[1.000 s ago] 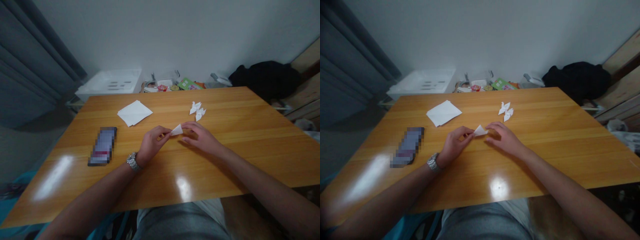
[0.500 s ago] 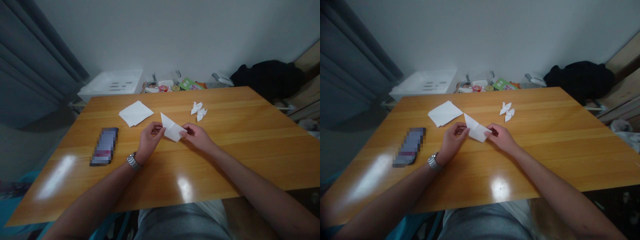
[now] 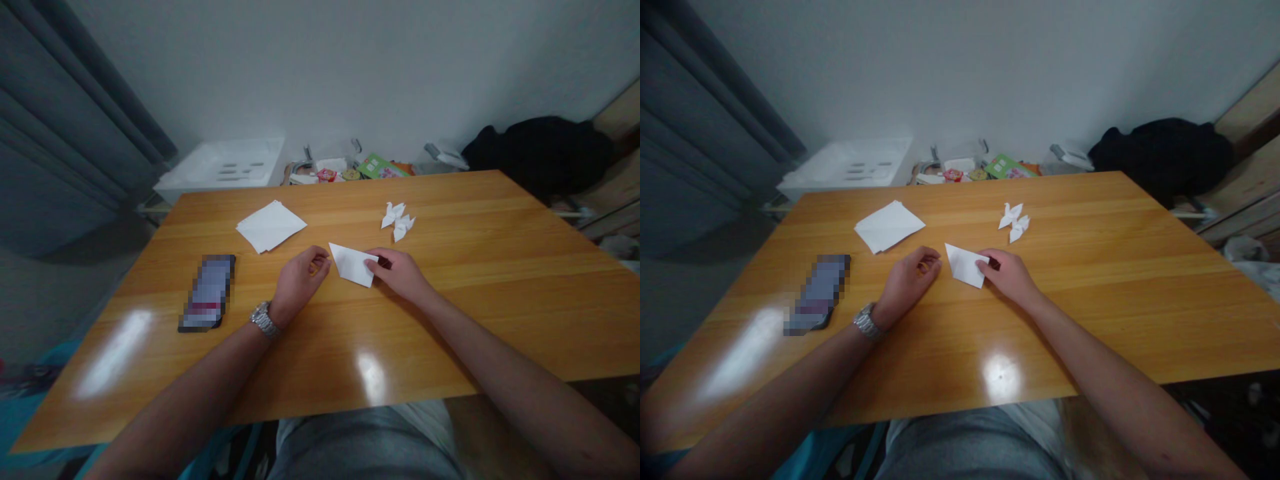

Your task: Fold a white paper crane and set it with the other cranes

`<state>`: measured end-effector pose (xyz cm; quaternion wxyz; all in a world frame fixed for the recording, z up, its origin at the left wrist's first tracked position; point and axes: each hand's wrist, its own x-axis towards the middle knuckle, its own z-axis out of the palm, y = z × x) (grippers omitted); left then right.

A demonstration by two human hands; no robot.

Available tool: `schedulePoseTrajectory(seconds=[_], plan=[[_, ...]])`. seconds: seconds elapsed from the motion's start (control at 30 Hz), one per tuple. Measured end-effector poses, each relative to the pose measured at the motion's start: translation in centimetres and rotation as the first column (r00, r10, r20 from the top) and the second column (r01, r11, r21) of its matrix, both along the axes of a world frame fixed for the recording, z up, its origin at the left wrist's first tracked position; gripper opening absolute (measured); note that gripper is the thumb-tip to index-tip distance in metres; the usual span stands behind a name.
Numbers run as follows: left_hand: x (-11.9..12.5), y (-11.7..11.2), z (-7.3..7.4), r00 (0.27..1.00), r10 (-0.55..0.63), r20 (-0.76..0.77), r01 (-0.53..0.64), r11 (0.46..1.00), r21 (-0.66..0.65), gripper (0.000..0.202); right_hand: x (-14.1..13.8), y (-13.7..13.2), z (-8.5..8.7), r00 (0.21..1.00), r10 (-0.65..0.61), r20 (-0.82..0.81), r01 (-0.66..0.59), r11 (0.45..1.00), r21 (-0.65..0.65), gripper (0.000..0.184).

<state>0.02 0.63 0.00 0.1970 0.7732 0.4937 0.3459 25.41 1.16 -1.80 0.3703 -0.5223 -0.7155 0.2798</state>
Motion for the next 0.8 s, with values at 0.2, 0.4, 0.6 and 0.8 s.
schedulePoseTrajectory(seconds=[0.2,0.4,0.6,0.8], plan=[[0.0,-0.28,0.24,0.927,-0.23,-0.295,0.286,0.945,0.161,0.028,0.42,0.33,-0.01,0.995,0.003,0.1,-0.005,1.0,0.021,0.024],[0.08,-0.46,-0.41,0.838,-0.285,-0.465,0.386,0.912,0.138,0.038,0.59,0.64,-0.21,0.972,0.019,0.235,-0.035,0.997,0.065,0.024],[0.23,-0.56,-0.63,0.805,-0.304,-0.51,0.399,0.913,0.085,0.042,0.69,0.75,-0.23,0.959,0.039,0.282,-0.071,0.992,0.103,0.022],[0.46,-0.75,-0.58,0.812,-0.302,-0.499,0.377,0.925,0.053,0.041,0.81,0.8,-0.22,0.957,0.05,0.286,-0.097,0.984,0.153,0.02]])
